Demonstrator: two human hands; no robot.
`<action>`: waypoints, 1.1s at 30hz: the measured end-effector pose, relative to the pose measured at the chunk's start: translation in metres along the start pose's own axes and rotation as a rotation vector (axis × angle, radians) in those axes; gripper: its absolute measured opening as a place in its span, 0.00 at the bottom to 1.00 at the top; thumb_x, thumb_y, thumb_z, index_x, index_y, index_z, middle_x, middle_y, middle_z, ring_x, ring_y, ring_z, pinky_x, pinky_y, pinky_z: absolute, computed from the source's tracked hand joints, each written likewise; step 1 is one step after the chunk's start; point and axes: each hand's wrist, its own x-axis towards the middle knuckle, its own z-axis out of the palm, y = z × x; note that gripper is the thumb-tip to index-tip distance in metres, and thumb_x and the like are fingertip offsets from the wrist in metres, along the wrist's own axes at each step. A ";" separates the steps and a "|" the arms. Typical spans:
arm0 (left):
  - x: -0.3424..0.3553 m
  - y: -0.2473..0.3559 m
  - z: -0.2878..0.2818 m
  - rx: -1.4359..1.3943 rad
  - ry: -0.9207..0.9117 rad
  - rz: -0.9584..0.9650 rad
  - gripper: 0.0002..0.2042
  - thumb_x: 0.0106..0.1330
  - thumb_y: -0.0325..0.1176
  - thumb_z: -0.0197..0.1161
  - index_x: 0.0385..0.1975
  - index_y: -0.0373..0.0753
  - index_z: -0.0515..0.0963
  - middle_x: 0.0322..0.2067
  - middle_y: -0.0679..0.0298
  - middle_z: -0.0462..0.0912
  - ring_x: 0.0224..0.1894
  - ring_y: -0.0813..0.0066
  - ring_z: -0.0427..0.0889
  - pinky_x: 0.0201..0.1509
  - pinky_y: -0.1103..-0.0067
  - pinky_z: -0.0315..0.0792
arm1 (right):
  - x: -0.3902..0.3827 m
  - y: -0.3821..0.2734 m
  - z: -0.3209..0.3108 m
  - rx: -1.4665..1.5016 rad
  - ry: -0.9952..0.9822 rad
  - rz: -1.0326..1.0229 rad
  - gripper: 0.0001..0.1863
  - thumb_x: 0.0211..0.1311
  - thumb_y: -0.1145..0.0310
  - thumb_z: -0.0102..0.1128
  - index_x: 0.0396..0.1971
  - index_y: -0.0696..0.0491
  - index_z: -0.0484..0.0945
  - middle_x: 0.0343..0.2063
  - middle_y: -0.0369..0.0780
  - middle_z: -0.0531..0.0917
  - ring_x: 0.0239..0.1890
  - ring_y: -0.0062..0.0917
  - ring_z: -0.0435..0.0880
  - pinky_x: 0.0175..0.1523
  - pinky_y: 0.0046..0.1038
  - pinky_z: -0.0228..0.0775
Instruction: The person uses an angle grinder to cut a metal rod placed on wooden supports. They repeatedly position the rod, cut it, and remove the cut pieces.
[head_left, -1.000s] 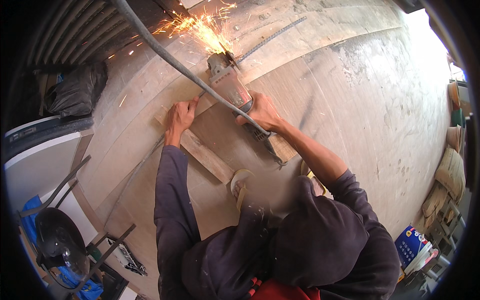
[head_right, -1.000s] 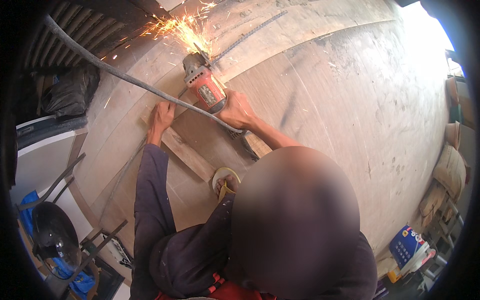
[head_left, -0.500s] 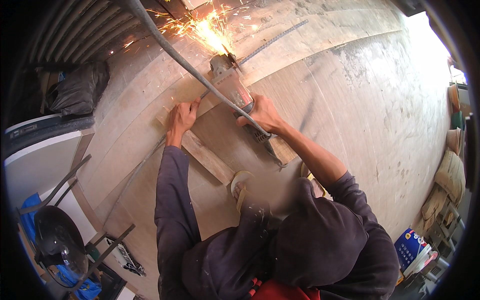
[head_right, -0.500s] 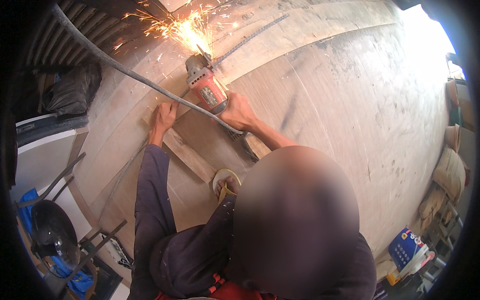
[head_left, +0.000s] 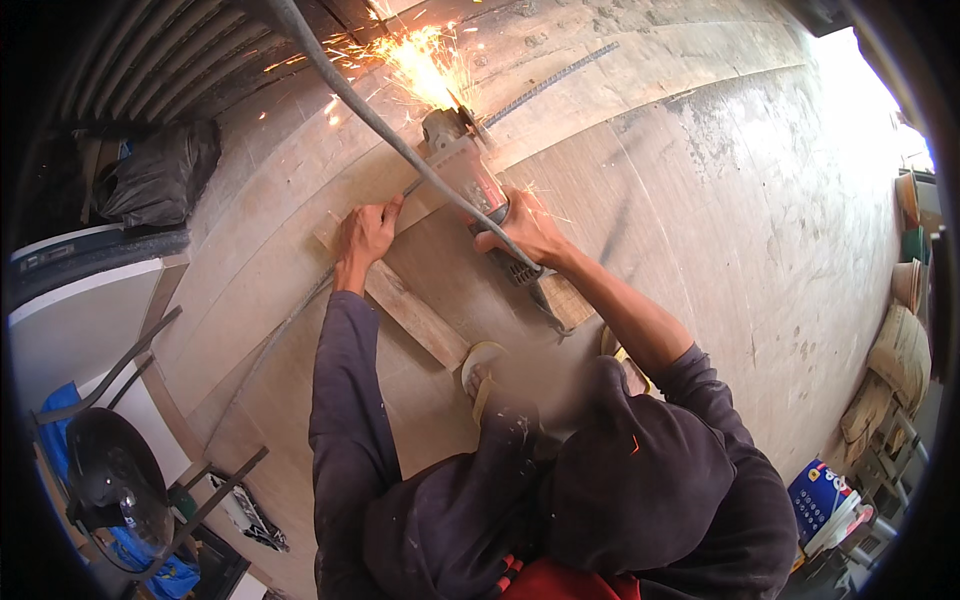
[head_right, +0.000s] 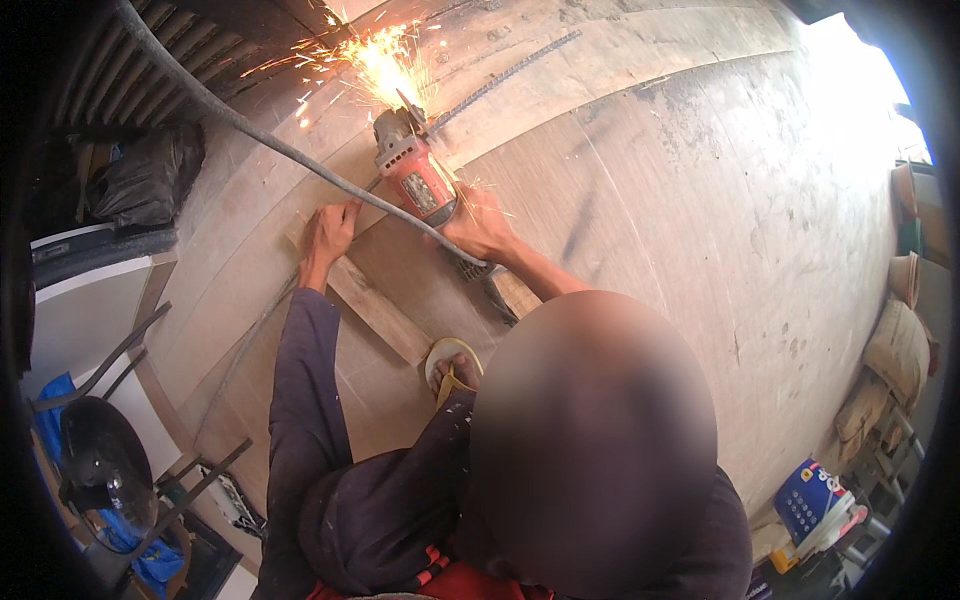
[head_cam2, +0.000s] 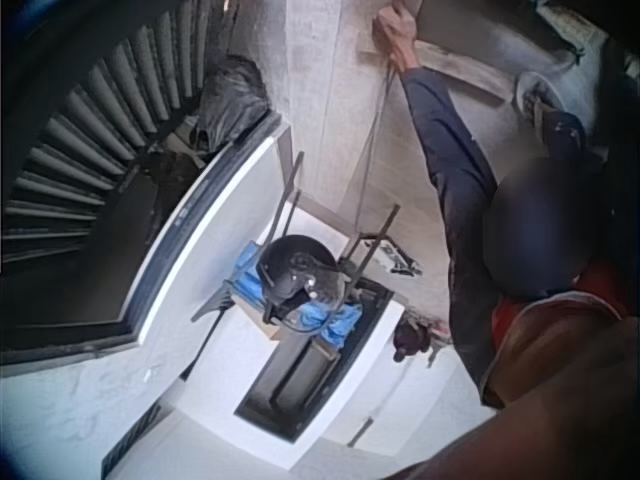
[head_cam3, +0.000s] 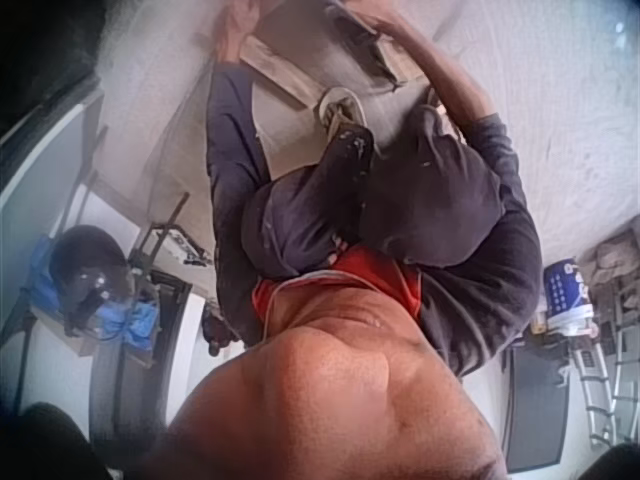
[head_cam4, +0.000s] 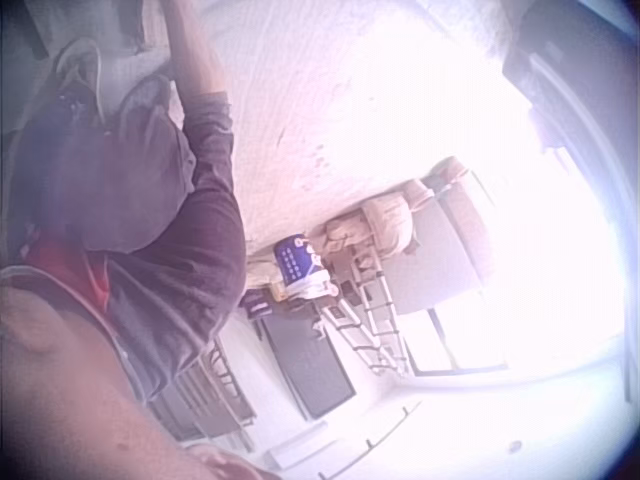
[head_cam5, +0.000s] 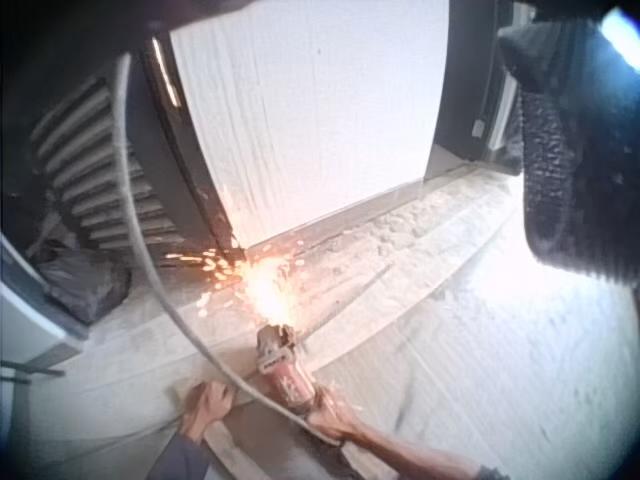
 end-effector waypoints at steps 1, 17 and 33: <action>0.000 0.002 -0.001 0.007 0.000 -0.007 0.40 0.68 0.68 0.36 0.23 0.33 0.79 0.22 0.41 0.77 0.28 0.39 0.78 0.33 0.58 0.69 | 0.000 0.000 0.000 0.005 0.002 0.020 0.31 0.32 0.56 0.73 0.36 0.65 0.79 0.31 0.54 0.84 0.37 0.42 0.85 0.45 0.38 0.74; -0.002 0.005 0.000 0.045 -0.010 -0.042 0.33 0.70 0.62 0.42 0.28 0.35 0.81 0.25 0.42 0.79 0.31 0.39 0.79 0.33 0.58 0.70 | 0.003 0.004 0.001 0.002 0.007 0.063 0.31 0.31 0.57 0.73 0.35 0.66 0.79 0.29 0.53 0.84 0.35 0.41 0.85 0.43 0.38 0.74; -0.002 0.005 0.002 0.060 0.057 0.008 0.35 0.69 0.64 0.41 0.27 0.36 0.81 0.22 0.42 0.78 0.28 0.40 0.79 0.31 0.56 0.70 | 0.005 0.011 0.001 0.005 0.021 0.026 0.31 0.30 0.56 0.73 0.34 0.64 0.79 0.28 0.52 0.84 0.34 0.40 0.84 0.42 0.37 0.75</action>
